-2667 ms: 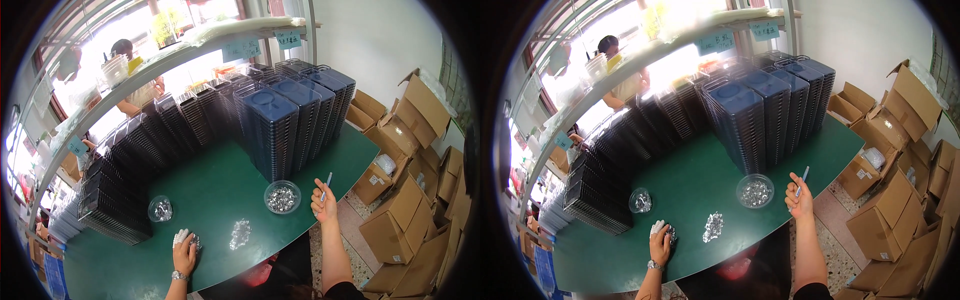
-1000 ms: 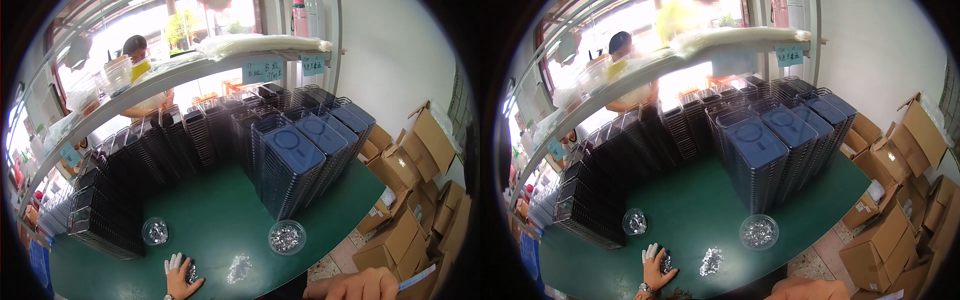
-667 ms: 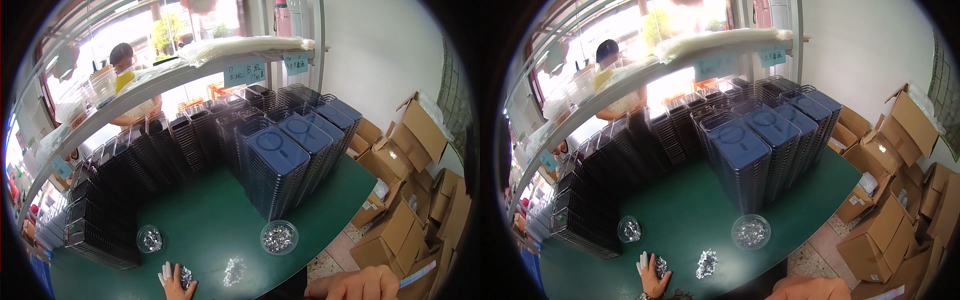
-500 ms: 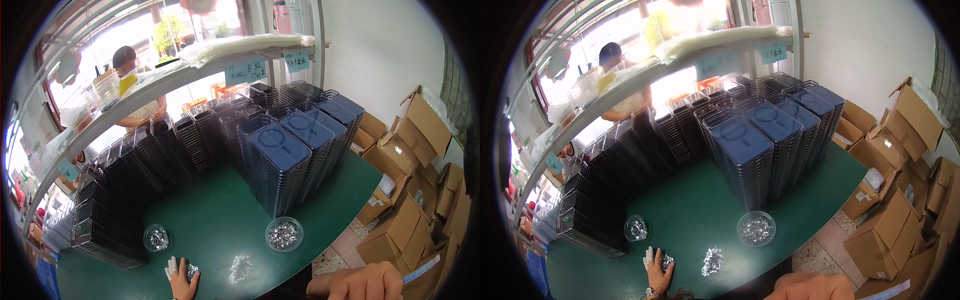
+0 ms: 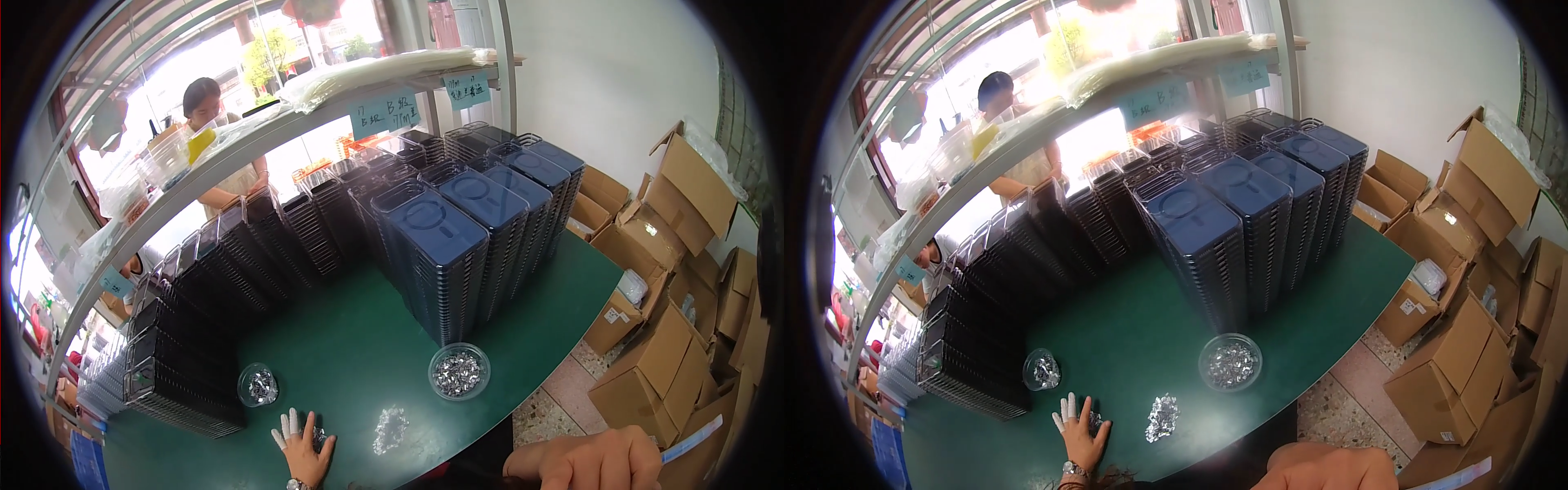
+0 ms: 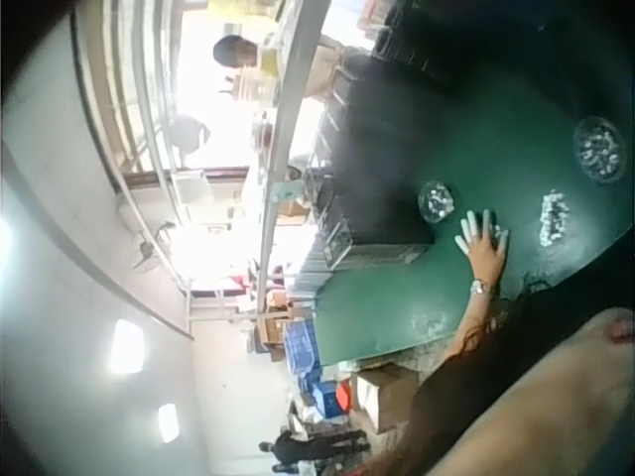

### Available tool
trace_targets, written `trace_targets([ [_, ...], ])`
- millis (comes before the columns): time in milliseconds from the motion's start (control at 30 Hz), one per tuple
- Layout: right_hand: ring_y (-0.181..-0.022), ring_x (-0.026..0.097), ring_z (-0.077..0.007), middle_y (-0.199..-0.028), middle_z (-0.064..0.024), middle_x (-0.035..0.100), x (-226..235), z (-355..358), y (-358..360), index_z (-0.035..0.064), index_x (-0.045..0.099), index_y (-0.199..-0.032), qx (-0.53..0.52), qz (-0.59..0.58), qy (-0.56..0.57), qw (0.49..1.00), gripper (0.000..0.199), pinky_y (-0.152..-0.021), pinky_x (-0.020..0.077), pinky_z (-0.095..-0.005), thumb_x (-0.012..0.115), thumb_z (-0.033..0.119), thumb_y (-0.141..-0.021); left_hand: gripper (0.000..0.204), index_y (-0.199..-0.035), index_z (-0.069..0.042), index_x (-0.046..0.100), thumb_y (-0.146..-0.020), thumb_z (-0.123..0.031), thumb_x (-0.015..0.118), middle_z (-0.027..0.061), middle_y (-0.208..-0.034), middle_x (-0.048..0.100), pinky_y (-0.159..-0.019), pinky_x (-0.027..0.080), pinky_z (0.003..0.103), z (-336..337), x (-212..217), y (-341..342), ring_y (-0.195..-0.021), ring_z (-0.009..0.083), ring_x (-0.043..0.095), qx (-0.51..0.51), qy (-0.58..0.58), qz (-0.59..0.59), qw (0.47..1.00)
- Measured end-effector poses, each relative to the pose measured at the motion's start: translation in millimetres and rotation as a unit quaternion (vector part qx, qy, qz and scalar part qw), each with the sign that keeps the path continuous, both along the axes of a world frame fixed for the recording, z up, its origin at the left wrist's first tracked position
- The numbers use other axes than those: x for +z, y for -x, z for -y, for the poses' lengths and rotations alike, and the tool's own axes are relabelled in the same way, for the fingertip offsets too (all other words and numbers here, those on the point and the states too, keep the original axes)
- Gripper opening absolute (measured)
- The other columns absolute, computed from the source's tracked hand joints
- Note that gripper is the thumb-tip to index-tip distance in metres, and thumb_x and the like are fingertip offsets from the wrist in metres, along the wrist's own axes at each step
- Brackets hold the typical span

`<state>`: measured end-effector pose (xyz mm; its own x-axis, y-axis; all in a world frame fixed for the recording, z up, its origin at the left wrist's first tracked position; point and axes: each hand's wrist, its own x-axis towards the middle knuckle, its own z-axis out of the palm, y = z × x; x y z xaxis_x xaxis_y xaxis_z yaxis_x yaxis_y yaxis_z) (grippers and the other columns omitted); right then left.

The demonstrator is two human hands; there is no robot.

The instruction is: Inserting and pressing MagSafe magnets into phone cases at a manufacturing workstation.

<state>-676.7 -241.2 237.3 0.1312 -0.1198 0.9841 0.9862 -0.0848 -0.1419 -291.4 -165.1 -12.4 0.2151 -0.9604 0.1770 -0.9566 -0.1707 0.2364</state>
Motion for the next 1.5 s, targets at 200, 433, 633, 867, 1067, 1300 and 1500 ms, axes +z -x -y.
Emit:
trace_targets([
  [200, -0.052, 0.057, -0.0206, -0.066, -0.0114, 0.062, -10, -2, 1, 0.0019, 0.064, -0.09, 0.01, 0.041, 0.005, 0.999, 0.026, -0.093, 0.0506, -0.059, 0.052, 0.019, -0.106, 0.034, -0.128, -0.015, 0.073, -0.097, -0.025, 0.064, 0.0129, -0.141, 0.064, -0.121, 0.017, 0.067, -1, -14, -5, -0.139, 0.0392, 0.05, 0.005, 0.067, 0.041, 0.997],
  [433, -0.051, 0.057, -0.0205, -0.066, -0.0113, 0.062, -5, 0, 1, 0.0029, 0.064, -0.089, -0.006, 0.018, -0.017, 1.0, 0.023, -0.093, 0.0502, -0.0592, 0.054, 0.018, -0.104, 0.03, -0.124, -0.014, 0.074, -0.096, -0.019, 0.066, 0.0117, -0.136, 0.068, -0.121, 0.019, 0.066, -3, -17, -10, -0.136, 0.0381, 0.054, -0.018, 0.088, 0.058, 0.994],
  [633, -0.05, 0.056, -0.0208, -0.066, -0.0118, 0.062, -12, 2, -3, 0.0025, 0.064, -0.089, 0.015, 0.052, -0.007, 0.998, 0.022, -0.089, 0.052, -0.0582, 0.055, 0.016, -0.103, 0.023, -0.115, -0.012, 0.077, -0.093, -0.014, 0.072, 0.0085, -0.123, 0.074, -0.123, 0.018, 0.065, -1, -16, -10, -0.128, 0.0327, 0.062, -0.108, 0.09, 0.03, 0.99],
  [867, -0.05, 0.055, -0.0198, -0.064, -0.0114, 0.061, -9, 1, 0, 0.0018, 0.063, -0.09, 0.003, 0.036, -0.037, 0.999, 0.022, -0.089, 0.0522, -0.0583, 0.055, 0.017, -0.104, 0.019, -0.11, -0.01, 0.077, -0.092, -0.012, 0.071, 0.0091, -0.117, 0.076, -0.123, 0.023, 0.063, -12, -28, -26, -0.123, 0.0314, 0.065, -0.067, 0.123, 0.057, 0.989],
  [1067, -0.05, 0.055, -0.0186, -0.063, -0.0092, 0.06, -10, 5, -3, 0.0028, 0.063, -0.09, -0.01, 0.042, -0.032, 0.999, 0.022, -0.09, 0.0528, -0.0578, 0.054, 0.017, -0.104, 0.022, -0.113, -0.009, 0.076, -0.092, -0.011, 0.071, 0.0105, -0.12, 0.075, -0.122, 0.023, 0.064, -17, -27, -34, -0.126, 0.0341, 0.063, -0.058, 0.115, 0.051, 0.99],
  [1300, -0.051, 0.057, -0.0172, -0.064, -0.0083, 0.06, -9, 5, -2, 0.0027, 0.063, -0.092, 0.003, 0.052, -0.03, 0.998, 0.021, -0.087, 0.0544, -0.0557, 0.053, 0.016, -0.105, 0.077, -0.153, -0.01, 0.048, -0.087, -0.038, 0.077, 0.0235, -0.165, 0.032, -0.124, 0.01, 0.063, -24, 10, -4, -0.154, 0.0439, 0.025, -0.009, 0.004, 0.013, 1.0],
  [1500, -0.054, 0.059, -0.019, -0.069, -0.0099, 0.062, -12, 12, -15, 0.0017, 0.064, -0.094, 0.042, 0.043, -0.026, 0.998, 0.021, -0.089, 0.0549, -0.0567, 0.053, 0.016, -0.104, 0.074, -0.152, -0.011, 0.05, -0.09, -0.044, 0.072, 0.0227, -0.163, 0.036, -0.123, 0.013, 0.063, -10, -10, -22, -0.151, 0.0459, 0.03, 0.043, 0.007, -0.03, 0.999],
])
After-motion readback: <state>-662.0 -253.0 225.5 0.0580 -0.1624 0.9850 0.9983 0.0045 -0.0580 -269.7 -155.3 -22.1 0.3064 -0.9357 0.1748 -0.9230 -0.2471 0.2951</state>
